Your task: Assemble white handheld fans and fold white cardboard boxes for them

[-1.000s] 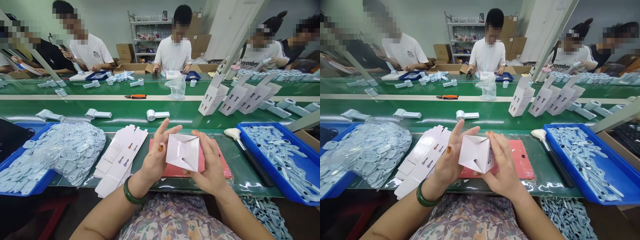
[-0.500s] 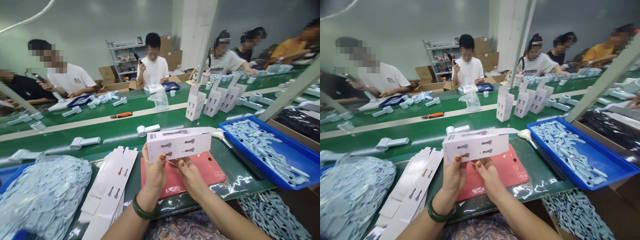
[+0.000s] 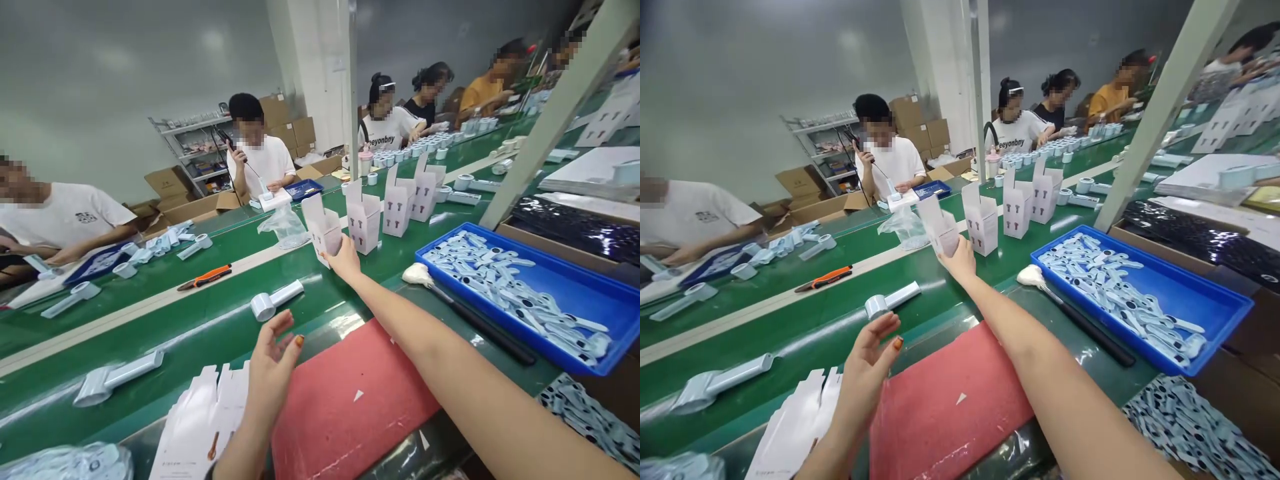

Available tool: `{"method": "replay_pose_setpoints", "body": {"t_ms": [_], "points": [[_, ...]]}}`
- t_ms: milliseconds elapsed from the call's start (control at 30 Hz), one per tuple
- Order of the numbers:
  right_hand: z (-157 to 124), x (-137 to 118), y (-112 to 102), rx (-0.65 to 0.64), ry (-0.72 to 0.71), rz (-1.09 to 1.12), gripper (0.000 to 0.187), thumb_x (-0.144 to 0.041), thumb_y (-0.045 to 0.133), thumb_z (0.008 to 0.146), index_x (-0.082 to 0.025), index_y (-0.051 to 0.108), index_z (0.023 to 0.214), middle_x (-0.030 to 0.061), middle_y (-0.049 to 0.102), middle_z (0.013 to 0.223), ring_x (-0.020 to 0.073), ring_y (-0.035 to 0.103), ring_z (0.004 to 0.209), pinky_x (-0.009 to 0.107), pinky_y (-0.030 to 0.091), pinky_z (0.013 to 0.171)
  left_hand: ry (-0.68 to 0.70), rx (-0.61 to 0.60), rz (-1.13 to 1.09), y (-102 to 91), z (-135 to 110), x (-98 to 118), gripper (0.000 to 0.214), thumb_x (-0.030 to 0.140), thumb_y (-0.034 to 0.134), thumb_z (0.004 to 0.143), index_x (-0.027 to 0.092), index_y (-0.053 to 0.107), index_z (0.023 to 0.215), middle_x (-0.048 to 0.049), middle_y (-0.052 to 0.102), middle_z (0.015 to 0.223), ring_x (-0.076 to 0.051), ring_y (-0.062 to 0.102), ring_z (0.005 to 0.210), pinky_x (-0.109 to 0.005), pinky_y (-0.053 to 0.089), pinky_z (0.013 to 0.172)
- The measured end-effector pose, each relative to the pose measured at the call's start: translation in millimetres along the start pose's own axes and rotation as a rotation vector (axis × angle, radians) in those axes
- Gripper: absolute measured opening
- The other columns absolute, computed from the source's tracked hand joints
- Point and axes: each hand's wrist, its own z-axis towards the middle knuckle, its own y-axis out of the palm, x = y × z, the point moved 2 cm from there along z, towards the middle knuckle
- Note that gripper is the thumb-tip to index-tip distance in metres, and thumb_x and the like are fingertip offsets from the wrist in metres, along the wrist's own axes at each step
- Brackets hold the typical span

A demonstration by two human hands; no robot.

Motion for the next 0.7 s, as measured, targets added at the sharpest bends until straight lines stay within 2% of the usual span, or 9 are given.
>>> {"method": "replay_pose_setpoints", "body": {"t_ms": [100, 167, 233, 333, 400, 467, 533, 600, 700], "points": [[2.1, 13.8, 5.6, -0.050, 0.033, -0.079, 0.084, -0.038, 0.076, 0.086, -0.009, 0.036, 0.154, 0.0305, 0.044, 0.155, 0.0389, 0.050, 0.144, 0.050, 0.045, 0.114, 0.198, -0.041, 0.446, -22.4, 49.1, 1.9, 0.049, 0.049, 0.063, 0.086, 0.022, 0.064, 0.127, -0.0144, 0.065, 0.133, -0.033, 0.061, 0.129, -0.053, 0.049, 0.112], [-4.1, 23.8, -3.9, -0.090, 0.019, -0.138, 0.085, -0.040, 0.081, 0.083, -0.008, 0.042, 0.152, 0.0285, 0.050, 0.152, 0.0359, 0.056, 0.139, 0.044, 0.049, 0.111, 0.281, -0.096, 0.768, -31.4, 85.2, -0.7, 0.049, 0.046, 0.054, 0.087, 0.018, 0.065, 0.126, -0.0178, 0.066, 0.134, -0.037, 0.057, 0.133, -0.057, 0.041, 0.118], [-10.7, 34.6, -28.3, -0.127, -0.012, -0.200, 0.070, -0.039, 0.081, 0.083, -0.013, 0.057, 0.143, 0.0198, 0.062, 0.143, 0.0292, 0.066, 0.126, 0.036, 0.053, 0.105, 0.255, -0.161, 1.033, -32.5, 118.4, -7.7, 0.053, 0.043, 0.047, 0.084, 0.010, 0.065, 0.122, -0.0247, 0.064, 0.134, -0.043, 0.050, 0.139, -0.060, 0.036, 0.120], [-22.0, 54.0, -94.8, -0.117, -0.048, -0.312, 0.032, -0.034, 0.069, 0.094, -0.025, 0.072, 0.125, 0.0045, 0.074, 0.127, 0.0200, 0.072, 0.112, 0.028, 0.054, 0.098, 0.161, -0.279, 1.172, -24.4, 145.7, -17.3, 0.056, 0.047, 0.041, 0.084, 0.006, 0.067, 0.111, -0.0284, 0.069, 0.118, -0.047, 0.062, 0.122, -0.061, 0.048, 0.107], [-30.3, 69.4, -150.8, -0.061, -0.049, -0.415, 0.025, -0.028, 0.059, 0.099, -0.027, 0.076, 0.118, 0.0024, 0.075, 0.125, 0.0202, 0.069, 0.116, 0.030, 0.052, 0.101, 0.158, -0.295, 1.166, -19.0, 144.6, -18.4, 0.053, 0.052, 0.040, 0.085, 0.011, 0.067, 0.106, -0.0244, 0.070, 0.110, -0.044, 0.067, 0.109, -0.058, 0.053, 0.097], [-34.4, 86.8, -202.0, -0.004, -0.027, -0.527, 0.029, -0.021, 0.052, 0.101, -0.023, 0.077, 0.116, 0.0065, 0.074, 0.129, 0.0244, 0.066, 0.120, 0.035, 0.050, 0.103, 0.214, -0.265, 1.151, -13.9, 133.2, -16.1, 0.050, 0.054, 0.040, 0.086, 0.016, 0.064, 0.108, -0.0188, 0.069, 0.110, -0.042, 0.066, 0.110, -0.056, 0.053, 0.097], [-31.0, 104.0, -236.0, 0.011, -0.005, -0.631, 0.033, -0.017, 0.049, 0.100, -0.019, 0.076, 0.117, 0.0111, 0.072, 0.131, 0.0287, 0.065, 0.121, 0.039, 0.050, 0.101, 0.275, -0.254, 1.128, -6.9, 119.8, -13.1, 0.052, 0.056, 0.043, 0.086, 0.017, 0.063, 0.114, -0.0171, 0.068, 0.111, -0.042, 0.064, 0.113, -0.056, 0.052, 0.100], [-21.4, 117.7, -248.7, -0.024, -0.011, -0.719, 0.032, -0.014, 0.050, 0.098, -0.018, 0.077, 0.115, 0.0129, 0.073, 0.130, 0.0303, 0.063, 0.122, 0.039, 0.050, 0.100, 0.259, -0.285, 1.140, 1.6, 110.9, -11.3, 0.056, 0.055, 0.044, 0.085, 0.015, 0.063, 0.120, -0.0190, 0.067, 0.113, -0.042, 0.064, 0.114, -0.056, 0.052, 0.099], [-4.9, 128.5, -241.2, -0.129, -0.061, -0.824, 0.027, -0.011, 0.055, 0.096, -0.018, 0.078, 0.108, 0.0130, 0.074, 0.124, 0.0286, 0.062, 0.122, 0.036, 0.048, 0.100, 0.137, -0.323, 1.196, 10.4, 106.9, -7.6, 0.060, 0.051, 0.042, 0.085, 0.013, 0.064, 0.125, -0.0224, 0.068, 0.119, -0.043, 0.066, 0.112, -0.055, 0.055, 0.092]]}}
